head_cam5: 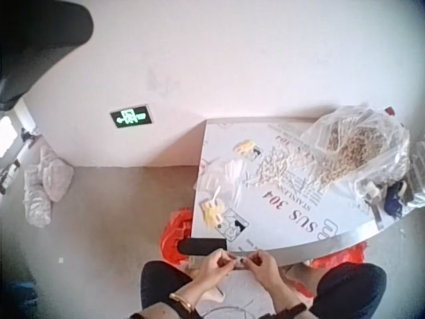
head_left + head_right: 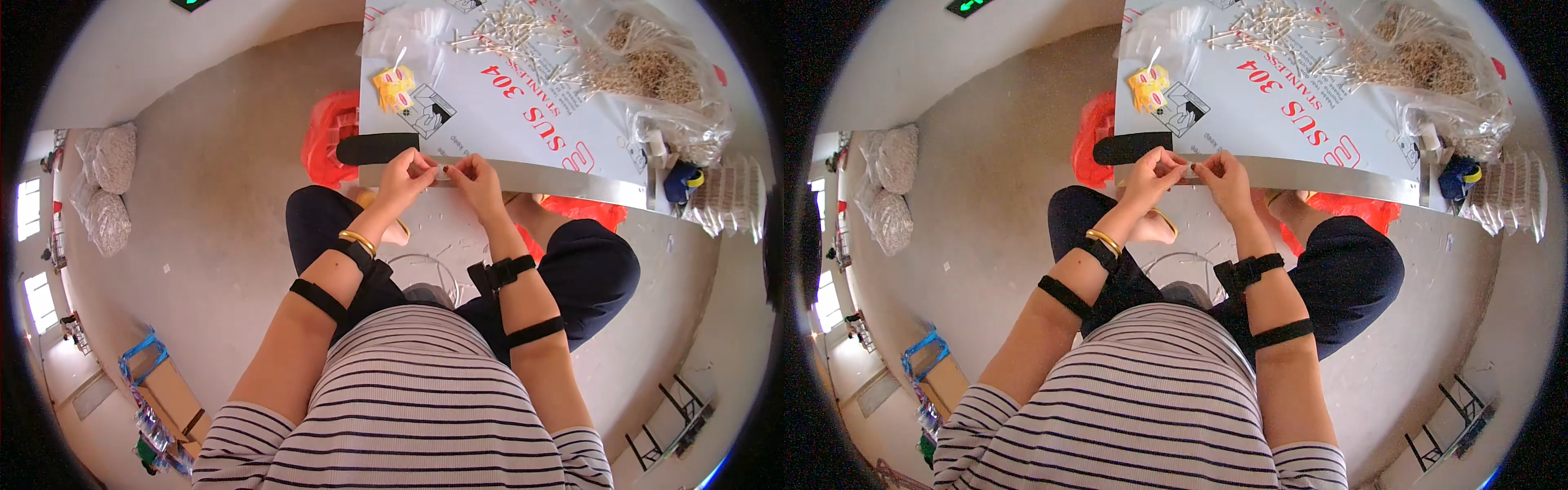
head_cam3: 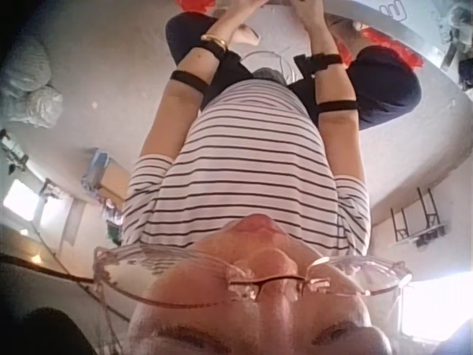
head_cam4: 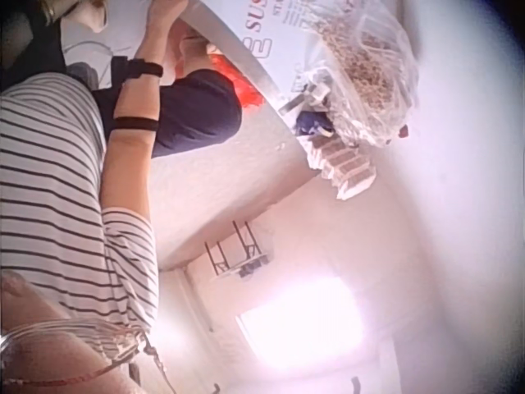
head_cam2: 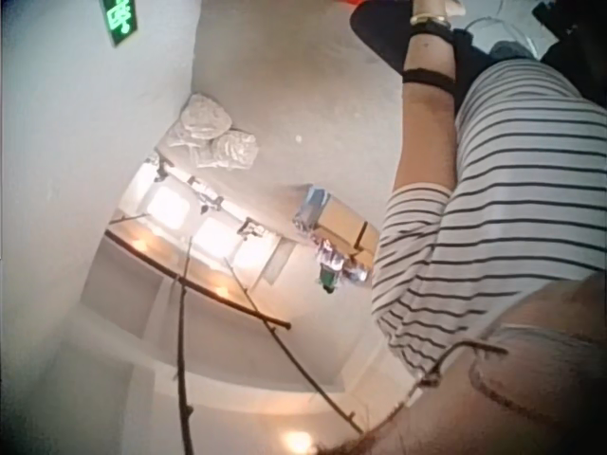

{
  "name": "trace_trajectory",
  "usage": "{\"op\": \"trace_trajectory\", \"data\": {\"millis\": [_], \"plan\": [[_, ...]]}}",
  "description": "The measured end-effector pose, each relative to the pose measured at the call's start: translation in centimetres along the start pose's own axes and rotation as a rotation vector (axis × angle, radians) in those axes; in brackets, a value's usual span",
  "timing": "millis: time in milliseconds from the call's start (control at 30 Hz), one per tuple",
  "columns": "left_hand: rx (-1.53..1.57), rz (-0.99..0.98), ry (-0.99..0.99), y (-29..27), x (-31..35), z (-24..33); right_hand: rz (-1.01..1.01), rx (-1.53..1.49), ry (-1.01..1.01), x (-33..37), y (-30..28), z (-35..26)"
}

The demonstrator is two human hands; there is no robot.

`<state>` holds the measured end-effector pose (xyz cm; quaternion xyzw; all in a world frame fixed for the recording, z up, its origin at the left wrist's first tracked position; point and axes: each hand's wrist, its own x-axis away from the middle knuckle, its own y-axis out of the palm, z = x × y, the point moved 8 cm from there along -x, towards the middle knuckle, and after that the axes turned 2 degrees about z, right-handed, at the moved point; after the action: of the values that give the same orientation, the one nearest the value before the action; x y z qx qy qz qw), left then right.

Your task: Packaging cotton swabs into small plastic bags at a workstation.

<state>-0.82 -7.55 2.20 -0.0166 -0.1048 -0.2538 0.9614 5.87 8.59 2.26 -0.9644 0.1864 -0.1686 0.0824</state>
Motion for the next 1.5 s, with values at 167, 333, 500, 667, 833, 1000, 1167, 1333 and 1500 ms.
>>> {"op": "trace_trajectory", "data": {"millis": [167,333,500,667,833,1000,1167,1333,1500], "plan": [[0.115,-0.072,0.007,-0.4,-1.0,-1.1,0.027,0.061,-0.030,-0.1,0.1,-0.2],[0.151,-0.094,-0.015,0.1,-1.3,-0.6,0.063,0.101,0.004,-0.1,-0.2,0.1],[0.061,-0.153,-0.040,0.4,-1.2,-0.1,0.051,0.085,-0.036,-0.3,0.5,0.1],[-0.013,-0.185,-0.163,0.7,-1.4,0.5,0.069,0.064,-0.020,-0.5,0.0,0.0],[0.153,-0.093,-0.023,-0.5,-0.9,0.8,0.028,-0.112,-0.026,-0.3,0.5,0.2],[-0.033,-0.119,-0.061,-1.0,0.3,0.1,0.020,0.118,-0.200,0.5,0.1,-2.8],[-0.061,-0.046,0.067,-0.6,0.5,2.2,0.018,0.335,-0.325,1.4,0.6,-5.4],[-0.227,0.038,0.323,-1.0,1.6,6.8,-0.014,0.254,-0.362,2.4,0.5,-7.8],[-0.411,0.023,0.349,-1.5,2.8,9.1,-0.030,0.331,-0.411,3.6,0.1,-10.2]]}}
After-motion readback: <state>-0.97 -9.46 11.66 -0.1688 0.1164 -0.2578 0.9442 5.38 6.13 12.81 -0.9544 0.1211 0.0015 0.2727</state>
